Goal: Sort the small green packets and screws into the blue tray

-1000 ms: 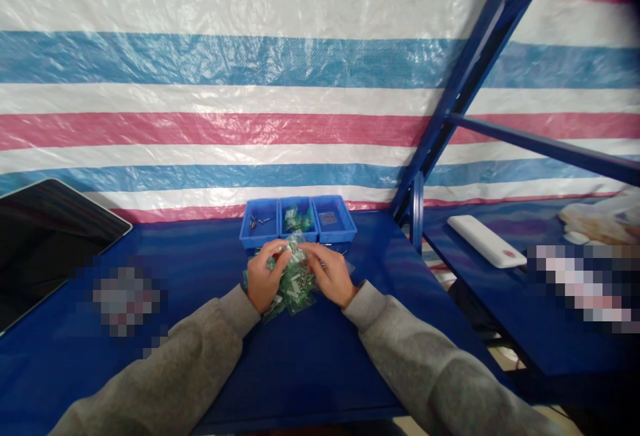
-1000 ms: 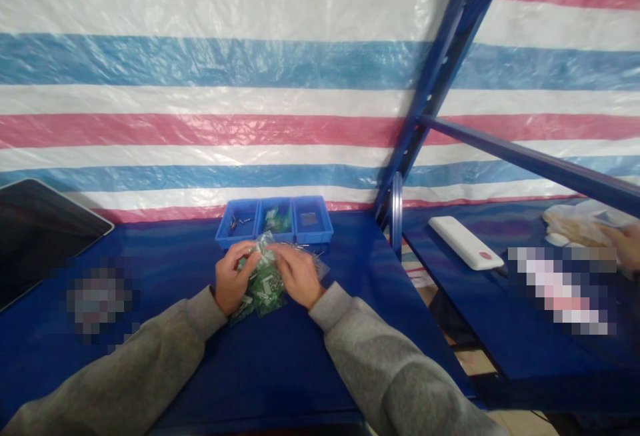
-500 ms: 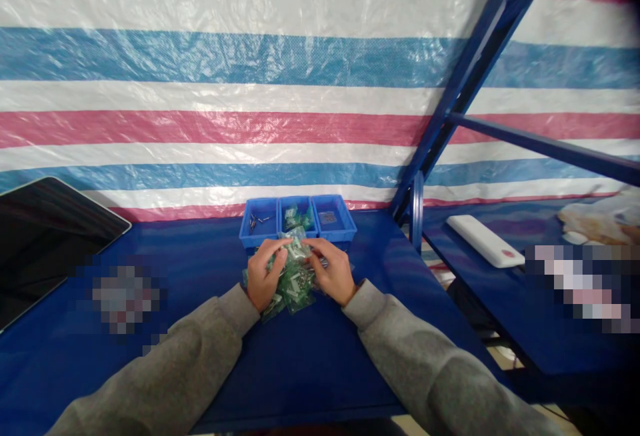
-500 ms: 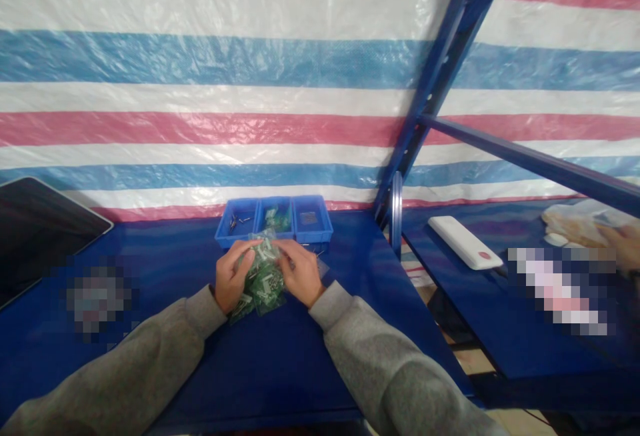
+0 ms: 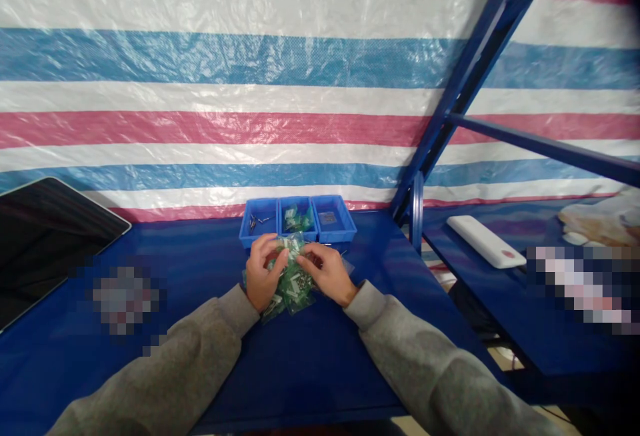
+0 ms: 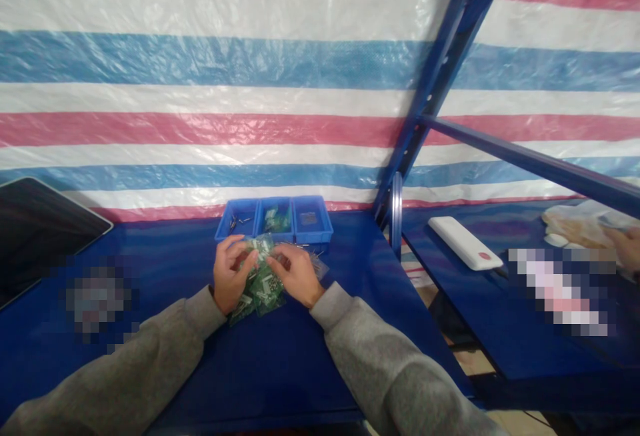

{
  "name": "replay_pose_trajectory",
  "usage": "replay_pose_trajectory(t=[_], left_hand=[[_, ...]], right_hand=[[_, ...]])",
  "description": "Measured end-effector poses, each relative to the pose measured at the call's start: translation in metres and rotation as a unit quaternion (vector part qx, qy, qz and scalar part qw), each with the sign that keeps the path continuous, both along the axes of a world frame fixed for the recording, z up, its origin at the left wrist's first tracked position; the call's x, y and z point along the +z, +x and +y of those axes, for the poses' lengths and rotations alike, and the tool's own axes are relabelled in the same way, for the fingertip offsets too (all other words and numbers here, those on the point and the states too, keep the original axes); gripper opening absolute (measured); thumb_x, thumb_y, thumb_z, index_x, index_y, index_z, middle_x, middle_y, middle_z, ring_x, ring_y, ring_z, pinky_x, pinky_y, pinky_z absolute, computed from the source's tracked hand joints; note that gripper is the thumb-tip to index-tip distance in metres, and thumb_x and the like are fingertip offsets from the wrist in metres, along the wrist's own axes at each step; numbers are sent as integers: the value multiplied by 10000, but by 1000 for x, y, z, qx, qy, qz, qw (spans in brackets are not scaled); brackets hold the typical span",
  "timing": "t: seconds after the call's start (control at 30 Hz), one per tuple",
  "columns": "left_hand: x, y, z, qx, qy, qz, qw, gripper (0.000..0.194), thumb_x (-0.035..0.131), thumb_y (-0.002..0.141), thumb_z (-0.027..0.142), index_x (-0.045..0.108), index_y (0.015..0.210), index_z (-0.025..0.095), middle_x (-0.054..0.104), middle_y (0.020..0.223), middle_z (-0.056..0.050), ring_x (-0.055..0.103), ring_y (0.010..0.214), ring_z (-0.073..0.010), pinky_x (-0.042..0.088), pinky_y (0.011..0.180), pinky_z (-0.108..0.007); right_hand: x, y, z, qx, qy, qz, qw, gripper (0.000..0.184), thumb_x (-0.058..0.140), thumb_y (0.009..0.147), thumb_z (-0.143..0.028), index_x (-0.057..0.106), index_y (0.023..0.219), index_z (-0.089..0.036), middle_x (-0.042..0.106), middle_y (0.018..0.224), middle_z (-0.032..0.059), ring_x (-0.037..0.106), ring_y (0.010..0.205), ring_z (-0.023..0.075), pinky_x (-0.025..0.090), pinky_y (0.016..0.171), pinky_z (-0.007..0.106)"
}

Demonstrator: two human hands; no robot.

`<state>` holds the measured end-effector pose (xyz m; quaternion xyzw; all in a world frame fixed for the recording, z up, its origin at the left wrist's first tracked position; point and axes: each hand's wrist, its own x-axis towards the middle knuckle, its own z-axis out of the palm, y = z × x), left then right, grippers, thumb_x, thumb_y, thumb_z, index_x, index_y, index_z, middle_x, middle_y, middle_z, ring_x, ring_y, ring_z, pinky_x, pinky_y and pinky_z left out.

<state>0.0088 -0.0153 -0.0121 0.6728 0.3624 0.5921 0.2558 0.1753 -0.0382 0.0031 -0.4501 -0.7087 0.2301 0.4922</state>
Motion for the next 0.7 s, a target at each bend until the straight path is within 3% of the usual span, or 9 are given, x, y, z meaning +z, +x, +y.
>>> replay_pose_trajectory(t=[0.23, 0.53, 0.7], left_hand=[[8, 3, -3, -44, -57, -10, 997, 430, 609, 814, 224, 438, 1207, 183, 598, 820, -12, 611, 752, -129, 518, 722, -258], [4, 2, -1, -28, -25, -4, 999, 359, 613, 811, 227, 490, 1144, 177, 591, 1005, -57, 623, 857, -145, 525, 762, -270], [1, 1, 1, -39, -40, -41, 998, 323, 589, 829, 236, 489, 1130, 179, 577, 1083, -84, 635, 824, -145, 539, 670, -248]], right_hand=[[-4, 1, 0, -8, 4, -1, 1000, 226, 477, 893, -320, 550, 738, -173, 520, 637, -16, 466, 582, 117, 355, 576, 233], [-1, -1, -1, 17, -9, 2, 1000, 231, 498, 876, -314, 515, 688, -180, 471, 589, -34, 433, 545, 106, 331, 546, 226], [-4, -1, 0, 33, -17, 11, 999, 138, 513, 851, -262, 567, 752, -181, 522, 636, -23, 463, 558, 108, 352, 550, 221]])
